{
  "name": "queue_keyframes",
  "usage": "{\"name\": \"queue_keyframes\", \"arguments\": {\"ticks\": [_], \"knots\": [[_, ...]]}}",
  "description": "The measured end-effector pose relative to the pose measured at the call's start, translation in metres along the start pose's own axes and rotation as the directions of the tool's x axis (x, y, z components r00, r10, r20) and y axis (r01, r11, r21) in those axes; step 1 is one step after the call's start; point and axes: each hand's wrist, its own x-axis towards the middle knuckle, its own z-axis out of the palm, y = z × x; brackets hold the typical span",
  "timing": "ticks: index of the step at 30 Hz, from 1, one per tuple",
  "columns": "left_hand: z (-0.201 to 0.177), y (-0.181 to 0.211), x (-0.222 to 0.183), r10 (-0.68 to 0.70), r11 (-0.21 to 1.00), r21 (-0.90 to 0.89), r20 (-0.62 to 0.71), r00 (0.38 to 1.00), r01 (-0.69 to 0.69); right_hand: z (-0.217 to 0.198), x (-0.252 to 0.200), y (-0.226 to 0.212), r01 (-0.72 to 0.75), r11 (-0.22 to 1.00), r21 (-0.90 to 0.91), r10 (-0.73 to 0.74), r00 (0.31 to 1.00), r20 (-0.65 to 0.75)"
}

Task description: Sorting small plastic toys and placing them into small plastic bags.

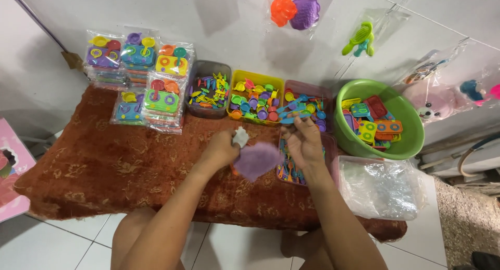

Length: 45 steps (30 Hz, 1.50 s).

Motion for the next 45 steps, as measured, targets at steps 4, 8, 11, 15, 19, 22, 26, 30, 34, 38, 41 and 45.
{"name": "queue_keyframes", "arguments": {"ticks": [4,8,11,15,19,22,26,30,34,38,41,45], "knots": [[-0.012,0.01,-0.006,-0.048,0.998,0.052,0.043,0.998,0.046,-0.015,0.002,0.006,0.089,0.961,-0.26,-0.104,0.993,-0.046],[-0.045,0.023,-0.023,-0.04,0.997,0.072,-0.025,0.999,0.042,-0.023,-0.005,0.027,0.125,0.559,-0.82,-0.09,0.992,0.09],[-0.061,0.011,-0.023,-0.049,0.988,0.142,-0.062,0.997,0.058,-0.024,-0.016,0.055,0.152,0.197,-0.969,0.055,0.985,0.165],[-0.062,-0.036,0.002,-0.14,0.935,0.324,-0.031,0.99,0.143,-0.067,-0.021,0.123,0.313,-0.203,-0.928,0.255,0.932,0.259],[-0.076,-0.021,-0.012,-0.197,0.879,0.435,-0.043,0.979,0.196,-0.016,-0.032,0.081,0.178,-0.238,-0.955,0.441,0.896,0.057],[-0.077,-0.035,-0.005,-0.214,0.853,0.473,-0.069,0.974,0.221,-0.022,-0.029,0.047,0.284,-0.077,-0.956,0.253,0.933,0.257],[-0.076,-0.04,-0.006,-0.217,0.859,0.461,-0.068,0.974,0.224,-0.075,-0.031,-0.032,0.114,-0.065,-0.991,0.037,0.993,0.111],[-0.075,-0.001,-0.036,-0.132,0.927,0.344,-0.067,0.989,0.147,-0.184,-0.039,-0.108,-0.227,-0.21,-0.951,-0.04,0.974,-0.224],[-0.072,0.033,-0.064,-0.102,0.956,0.272,-0.048,0.994,0.111,-0.249,-0.063,-0.121,-0.488,-0.344,-0.803,0.033,0.848,-0.529],[-0.063,0.056,-0.088,-0.075,0.97,0.228,-0.037,0.997,0.081,-0.276,-0.081,-0.106,-0.518,-0.465,-0.718,0.157,0.75,-0.643],[-0.049,0.052,-0.087,0.0,0.978,0.209,-0.03,1.0,0.006,-0.302,-0.085,-0.094,-0.501,-0.447,-0.741,0.147,0.776,-0.613],[-0.029,0.047,-0.089,0.182,0.97,0.167,-0.026,0.983,-0.175,-0.304,-0.087,-0.097,-0.466,-0.357,-0.81,0.125,0.835,-0.536]]}}
